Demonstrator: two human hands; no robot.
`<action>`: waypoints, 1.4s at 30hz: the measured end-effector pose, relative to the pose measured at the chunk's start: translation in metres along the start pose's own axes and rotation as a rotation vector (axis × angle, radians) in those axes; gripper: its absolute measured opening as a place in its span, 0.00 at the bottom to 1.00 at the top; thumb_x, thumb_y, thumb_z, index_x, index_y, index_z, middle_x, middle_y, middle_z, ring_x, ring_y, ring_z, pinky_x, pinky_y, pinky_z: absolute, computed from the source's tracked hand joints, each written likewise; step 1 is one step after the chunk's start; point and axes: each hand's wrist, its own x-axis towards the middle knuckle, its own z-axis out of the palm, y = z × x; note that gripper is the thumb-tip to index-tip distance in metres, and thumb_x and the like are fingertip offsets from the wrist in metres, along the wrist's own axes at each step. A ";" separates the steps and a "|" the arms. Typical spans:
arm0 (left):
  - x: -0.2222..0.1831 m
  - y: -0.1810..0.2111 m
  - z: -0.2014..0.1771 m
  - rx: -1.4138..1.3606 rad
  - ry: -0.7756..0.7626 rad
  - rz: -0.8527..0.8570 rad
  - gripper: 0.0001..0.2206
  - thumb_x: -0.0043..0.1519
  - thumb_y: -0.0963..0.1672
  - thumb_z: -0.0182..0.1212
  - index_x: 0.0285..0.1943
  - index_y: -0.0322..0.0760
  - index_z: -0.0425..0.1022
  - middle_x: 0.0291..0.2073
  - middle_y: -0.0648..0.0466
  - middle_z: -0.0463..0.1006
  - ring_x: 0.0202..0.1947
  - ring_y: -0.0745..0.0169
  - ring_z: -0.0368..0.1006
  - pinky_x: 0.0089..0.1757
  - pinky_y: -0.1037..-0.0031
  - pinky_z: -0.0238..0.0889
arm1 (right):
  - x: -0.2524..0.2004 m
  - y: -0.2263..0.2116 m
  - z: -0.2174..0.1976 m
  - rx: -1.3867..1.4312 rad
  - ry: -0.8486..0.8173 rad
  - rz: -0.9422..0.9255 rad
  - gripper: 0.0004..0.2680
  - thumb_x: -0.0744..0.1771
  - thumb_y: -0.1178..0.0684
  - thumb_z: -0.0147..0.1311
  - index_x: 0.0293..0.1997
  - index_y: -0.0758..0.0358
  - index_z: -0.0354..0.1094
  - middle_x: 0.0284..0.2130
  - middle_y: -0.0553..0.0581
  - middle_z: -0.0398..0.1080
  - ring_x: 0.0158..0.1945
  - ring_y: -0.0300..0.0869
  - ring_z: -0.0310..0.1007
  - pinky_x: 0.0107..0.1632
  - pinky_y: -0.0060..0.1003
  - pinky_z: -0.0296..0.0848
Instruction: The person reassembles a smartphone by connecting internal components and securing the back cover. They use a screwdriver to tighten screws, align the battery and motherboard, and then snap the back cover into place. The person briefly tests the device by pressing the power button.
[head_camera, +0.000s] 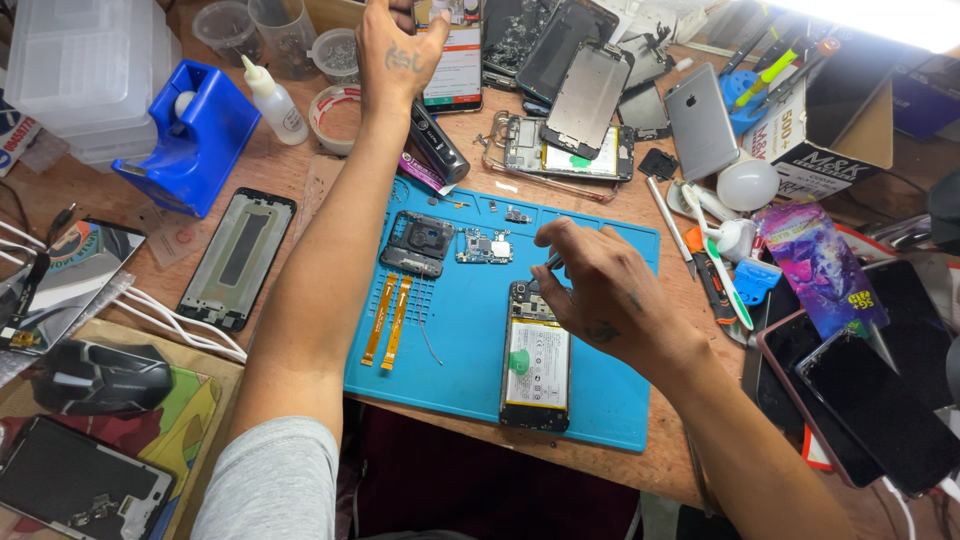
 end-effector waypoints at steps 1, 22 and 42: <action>-0.001 0.000 0.001 -0.008 -0.020 -0.014 0.19 0.52 0.49 0.76 0.42 0.31 0.77 0.28 0.48 0.81 0.31 0.52 0.80 0.38 0.63 0.72 | 0.000 0.000 0.000 -0.002 -0.001 0.003 0.10 0.66 0.57 0.59 0.48 0.68 0.64 0.30 0.63 0.74 0.34 0.51 0.77 0.42 0.45 0.74; -0.015 -0.033 -0.011 0.332 -0.449 -0.083 0.35 0.32 0.48 0.87 0.44 0.37 0.67 0.34 0.51 0.81 0.43 0.50 0.77 0.55 0.54 0.56 | 0.000 -0.001 0.001 0.014 0.012 -0.006 0.10 0.66 0.58 0.59 0.48 0.68 0.63 0.30 0.63 0.74 0.35 0.51 0.78 0.42 0.45 0.74; -0.008 0.010 -0.033 0.509 -0.239 -0.159 0.23 0.46 0.53 0.82 0.39 0.37 0.78 0.36 0.47 0.83 0.44 0.46 0.78 0.54 0.53 0.61 | -0.001 0.000 0.000 -0.009 -0.033 0.026 0.10 0.66 0.57 0.59 0.48 0.67 0.63 0.28 0.63 0.73 0.34 0.52 0.77 0.43 0.47 0.73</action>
